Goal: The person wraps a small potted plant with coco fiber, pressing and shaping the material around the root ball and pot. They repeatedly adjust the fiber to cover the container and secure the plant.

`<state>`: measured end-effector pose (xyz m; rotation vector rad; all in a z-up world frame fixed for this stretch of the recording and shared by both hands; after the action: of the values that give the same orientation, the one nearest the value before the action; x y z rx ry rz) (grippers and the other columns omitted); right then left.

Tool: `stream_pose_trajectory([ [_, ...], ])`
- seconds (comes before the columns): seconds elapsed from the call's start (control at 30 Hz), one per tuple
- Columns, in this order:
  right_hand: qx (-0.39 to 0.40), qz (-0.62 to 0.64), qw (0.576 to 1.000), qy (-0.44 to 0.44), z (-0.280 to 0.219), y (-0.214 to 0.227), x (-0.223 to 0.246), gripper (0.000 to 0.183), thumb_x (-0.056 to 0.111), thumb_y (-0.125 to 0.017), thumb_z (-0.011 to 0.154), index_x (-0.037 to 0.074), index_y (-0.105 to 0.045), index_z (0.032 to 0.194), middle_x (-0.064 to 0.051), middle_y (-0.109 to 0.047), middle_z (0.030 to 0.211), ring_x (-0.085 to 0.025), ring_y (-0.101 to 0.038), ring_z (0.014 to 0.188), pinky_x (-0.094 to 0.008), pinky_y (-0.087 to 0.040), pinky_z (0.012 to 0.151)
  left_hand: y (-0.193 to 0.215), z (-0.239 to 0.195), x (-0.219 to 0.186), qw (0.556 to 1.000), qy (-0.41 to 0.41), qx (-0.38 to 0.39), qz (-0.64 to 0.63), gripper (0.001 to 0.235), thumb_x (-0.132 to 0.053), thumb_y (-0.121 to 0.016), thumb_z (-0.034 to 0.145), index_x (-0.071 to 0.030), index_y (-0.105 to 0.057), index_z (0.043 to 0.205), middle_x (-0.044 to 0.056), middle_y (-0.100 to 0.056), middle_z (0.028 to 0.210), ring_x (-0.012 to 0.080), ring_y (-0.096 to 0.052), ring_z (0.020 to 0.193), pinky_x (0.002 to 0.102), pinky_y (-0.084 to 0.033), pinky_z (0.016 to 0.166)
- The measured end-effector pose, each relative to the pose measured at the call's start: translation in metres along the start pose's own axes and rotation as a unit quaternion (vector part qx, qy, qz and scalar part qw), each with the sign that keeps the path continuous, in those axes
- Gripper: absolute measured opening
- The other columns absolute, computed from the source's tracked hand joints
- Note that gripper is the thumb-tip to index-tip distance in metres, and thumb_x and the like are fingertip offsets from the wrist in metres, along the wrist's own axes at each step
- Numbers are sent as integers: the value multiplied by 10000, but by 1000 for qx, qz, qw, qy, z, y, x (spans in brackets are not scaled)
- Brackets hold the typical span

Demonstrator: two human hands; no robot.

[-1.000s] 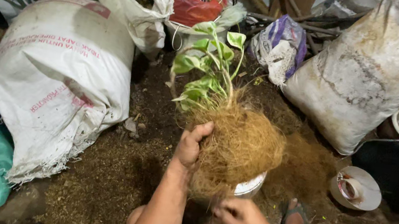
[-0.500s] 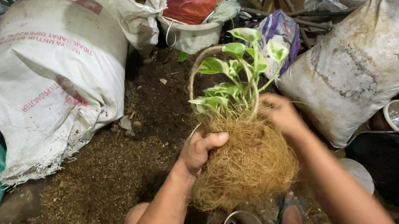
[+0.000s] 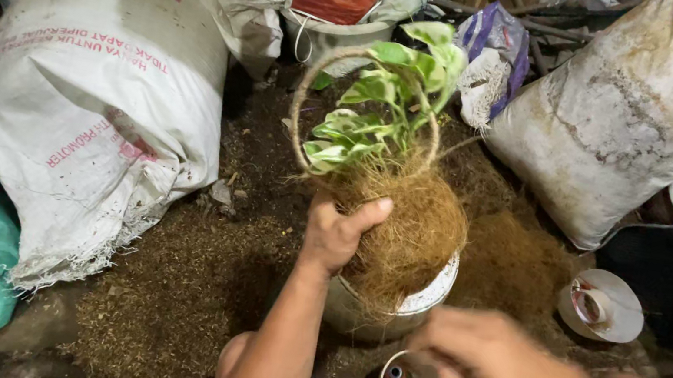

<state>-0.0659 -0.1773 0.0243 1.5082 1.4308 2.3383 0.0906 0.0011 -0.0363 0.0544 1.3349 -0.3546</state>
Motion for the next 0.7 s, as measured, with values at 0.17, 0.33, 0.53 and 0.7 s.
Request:
stream_pose_trajectory([
  [0.17, -134, -170, 976, 4, 30, 94, -14, 201, -11, -665, 790, 51, -662, 981, -111, -630, 829, -264, -653, 754, -374, -522, 640, -10, -7, -13, 1000, -24, 5, 5, 679, -442, -762, 752, -54, -608, 1287, 95, -674, 1238, 265, -651, 1129, 407, -538, 995],
  [0.33, -290, -53, 942, -160, 64, 98, -132, 127, 93, -671, 994, 48, -684, 1112, -49, -713, 1005, -177, -662, 886, -329, -556, 781, -13, -10, -2, 998, 57, 29, -27, 690, -412, -761, 751, -19, -662, 1310, 144, -721, 1269, 279, -677, 1127, 409, -521, 1007],
  [0.53, -247, 318, 858, -319, 51, 35, -245, 168, 136, -697, 952, 78, -727, 1107, -102, -722, 1030, -211, -661, 883, -367, -569, 803, -14, -6, 16, 975, 150, 24, -161, 653, -344, -750, 775, -6, -631, 1321, 140, -715, 1182, 263, -695, 1030, 409, -571, 902],
  [0.7, -285, 412, 820, -276, 22, -26, -272, 177, 131, -670, 963, 64, -726, 1117, -110, -744, 1055, -221, -686, 933, -367, -580, 840, -25, -16, 30, 910, 270, 31, -312, 646, -354, -739, 782, -39, -611, 1331, 135, -698, 1150, 266, -688, 992, 408, -586, 852],
])
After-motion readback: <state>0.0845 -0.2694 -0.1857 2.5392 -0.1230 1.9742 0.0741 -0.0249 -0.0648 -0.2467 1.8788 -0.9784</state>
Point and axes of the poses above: each hand's wrist, its own z-axis towards the middle knuckle, its own y-axis out of the back of the hand, x = y × z, the point moved 4 cm from there along z, towards the middle knuckle
